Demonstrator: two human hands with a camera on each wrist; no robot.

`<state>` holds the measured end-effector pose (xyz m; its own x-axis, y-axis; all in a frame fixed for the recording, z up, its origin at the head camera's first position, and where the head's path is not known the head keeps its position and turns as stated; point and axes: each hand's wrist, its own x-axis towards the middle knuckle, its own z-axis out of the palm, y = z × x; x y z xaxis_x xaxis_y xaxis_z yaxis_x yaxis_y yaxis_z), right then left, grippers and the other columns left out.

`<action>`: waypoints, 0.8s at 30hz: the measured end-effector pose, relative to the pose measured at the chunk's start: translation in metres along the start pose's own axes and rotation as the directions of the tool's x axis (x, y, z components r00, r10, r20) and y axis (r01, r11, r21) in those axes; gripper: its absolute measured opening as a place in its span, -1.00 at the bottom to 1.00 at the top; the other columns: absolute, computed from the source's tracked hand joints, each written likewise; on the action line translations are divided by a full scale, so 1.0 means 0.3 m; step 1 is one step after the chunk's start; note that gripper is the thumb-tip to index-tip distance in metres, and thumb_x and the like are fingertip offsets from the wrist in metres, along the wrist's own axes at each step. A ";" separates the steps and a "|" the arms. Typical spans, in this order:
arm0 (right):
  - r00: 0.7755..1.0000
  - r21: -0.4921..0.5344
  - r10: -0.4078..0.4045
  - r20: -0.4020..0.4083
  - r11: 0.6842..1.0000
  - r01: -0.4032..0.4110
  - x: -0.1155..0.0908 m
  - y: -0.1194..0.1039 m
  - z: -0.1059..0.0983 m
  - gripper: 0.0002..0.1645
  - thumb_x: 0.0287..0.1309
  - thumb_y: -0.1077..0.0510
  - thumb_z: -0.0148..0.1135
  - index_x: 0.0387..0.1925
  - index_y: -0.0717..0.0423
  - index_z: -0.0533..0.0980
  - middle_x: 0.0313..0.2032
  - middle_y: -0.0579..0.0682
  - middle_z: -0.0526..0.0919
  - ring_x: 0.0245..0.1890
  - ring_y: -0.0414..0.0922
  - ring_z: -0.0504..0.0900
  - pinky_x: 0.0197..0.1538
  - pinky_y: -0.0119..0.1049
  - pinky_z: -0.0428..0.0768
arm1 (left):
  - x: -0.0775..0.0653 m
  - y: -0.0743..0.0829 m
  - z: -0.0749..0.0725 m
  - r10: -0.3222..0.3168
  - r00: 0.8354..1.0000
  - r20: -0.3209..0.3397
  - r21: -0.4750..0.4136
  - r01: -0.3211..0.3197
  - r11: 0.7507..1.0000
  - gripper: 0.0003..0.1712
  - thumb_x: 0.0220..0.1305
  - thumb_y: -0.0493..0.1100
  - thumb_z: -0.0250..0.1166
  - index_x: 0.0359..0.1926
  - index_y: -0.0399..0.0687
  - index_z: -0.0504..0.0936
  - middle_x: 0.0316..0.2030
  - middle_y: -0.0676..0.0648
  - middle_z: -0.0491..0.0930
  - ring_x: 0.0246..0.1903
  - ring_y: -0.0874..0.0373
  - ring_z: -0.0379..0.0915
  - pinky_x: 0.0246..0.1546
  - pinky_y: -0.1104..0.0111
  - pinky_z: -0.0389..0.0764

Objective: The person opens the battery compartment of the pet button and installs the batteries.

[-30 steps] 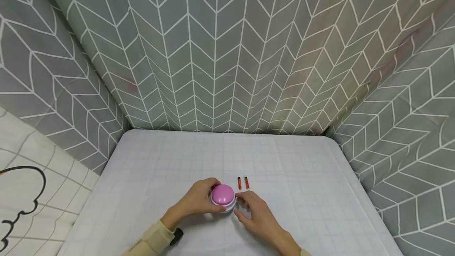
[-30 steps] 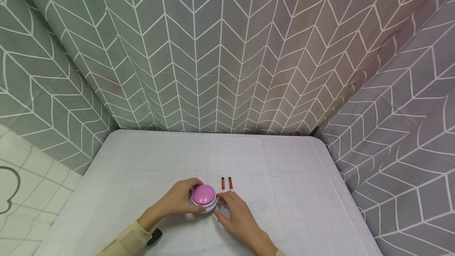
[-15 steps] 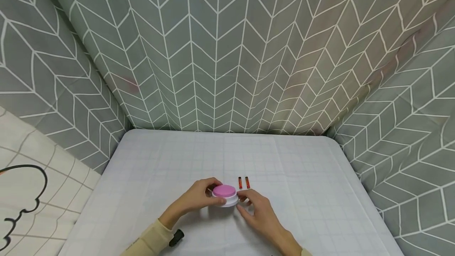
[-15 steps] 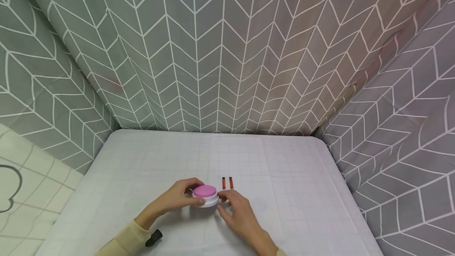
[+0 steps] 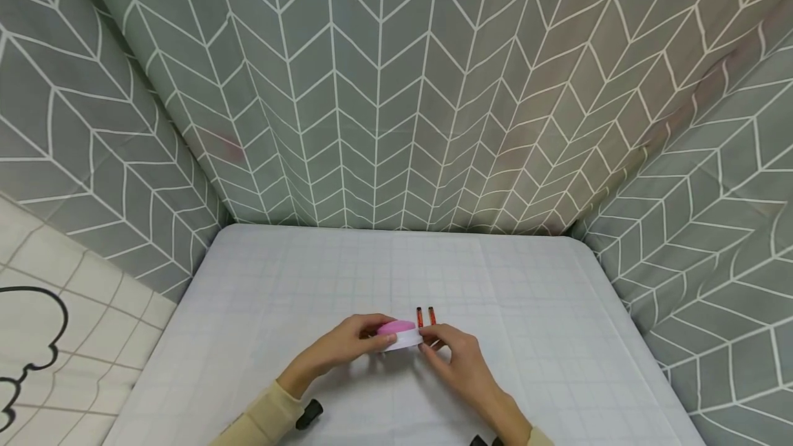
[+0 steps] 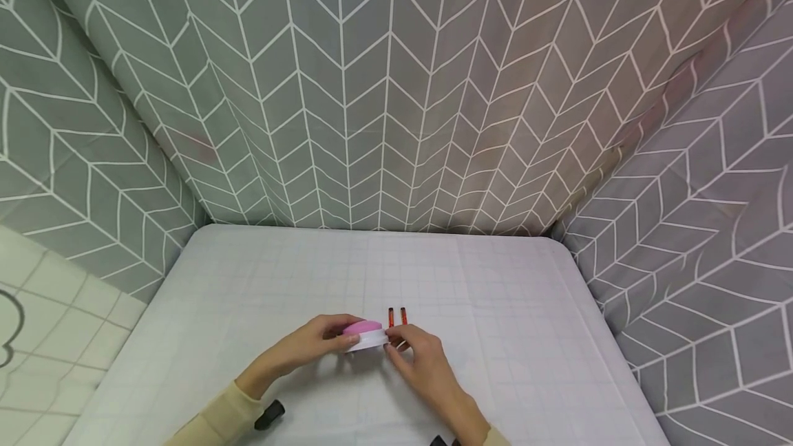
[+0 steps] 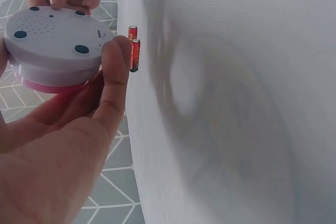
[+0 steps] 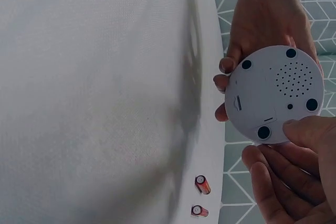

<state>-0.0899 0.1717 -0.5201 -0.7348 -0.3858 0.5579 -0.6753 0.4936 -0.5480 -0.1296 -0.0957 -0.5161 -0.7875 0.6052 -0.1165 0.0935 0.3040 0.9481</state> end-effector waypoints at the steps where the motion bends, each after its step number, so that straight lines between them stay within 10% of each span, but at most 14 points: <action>1: 1.000 -0.002 0.003 0.001 1.000 -0.003 0.001 0.001 -0.001 -0.67 0.13 0.42 0.50 -0.07 0.16 0.68 -0.24 -0.09 0.79 -0.31 -0.28 0.73 -0.25 -0.31 0.76 | -0.001 0.001 -0.001 -0.002 1.000 0.006 -0.005 0.002 1.000 -0.54 0.51 0.16 0.29 0.27 0.06 0.65 0.01 0.06 0.70 -0.06 0.19 0.61 -0.04 0.41 0.62; 11: 0.999 -0.010 0.041 0.011 0.999 -0.040 0.001 0.003 -0.004 -0.72 0.16 0.37 0.52 -0.10 0.11 0.69 -0.24 -0.16 0.79 -0.32 -0.34 0.70 -0.25 -0.29 0.77 | -0.009 0.011 -0.002 0.008 0.998 0.068 -0.089 -0.002 0.996 -0.56 0.53 0.09 0.29 0.28 0.02 0.59 -0.04 -0.22 0.71 -0.12 -0.11 0.67 -0.08 0.28 0.67; 24: 0.998 0.034 0.069 0.014 0.997 -0.069 0.007 -0.011 -0.010 -0.79 0.21 0.33 0.50 -0.18 0.04 0.69 -0.30 -0.22 0.77 -0.36 -0.37 0.69 -0.31 -0.33 0.75 | -0.008 0.007 0.003 0.033 0.999 0.034 -0.074 -0.031 0.997 -0.59 0.54 0.05 0.29 0.23 -0.05 0.60 0.04 -0.01 0.71 -0.02 0.19 0.66 -0.03 0.37 0.69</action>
<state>-0.0892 0.1715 -0.5154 -0.7803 -0.3616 0.5103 -0.6246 0.4920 -0.6064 -0.1269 -0.0959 -0.5142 -0.7625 0.6400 -0.0951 0.0719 0.2298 0.9706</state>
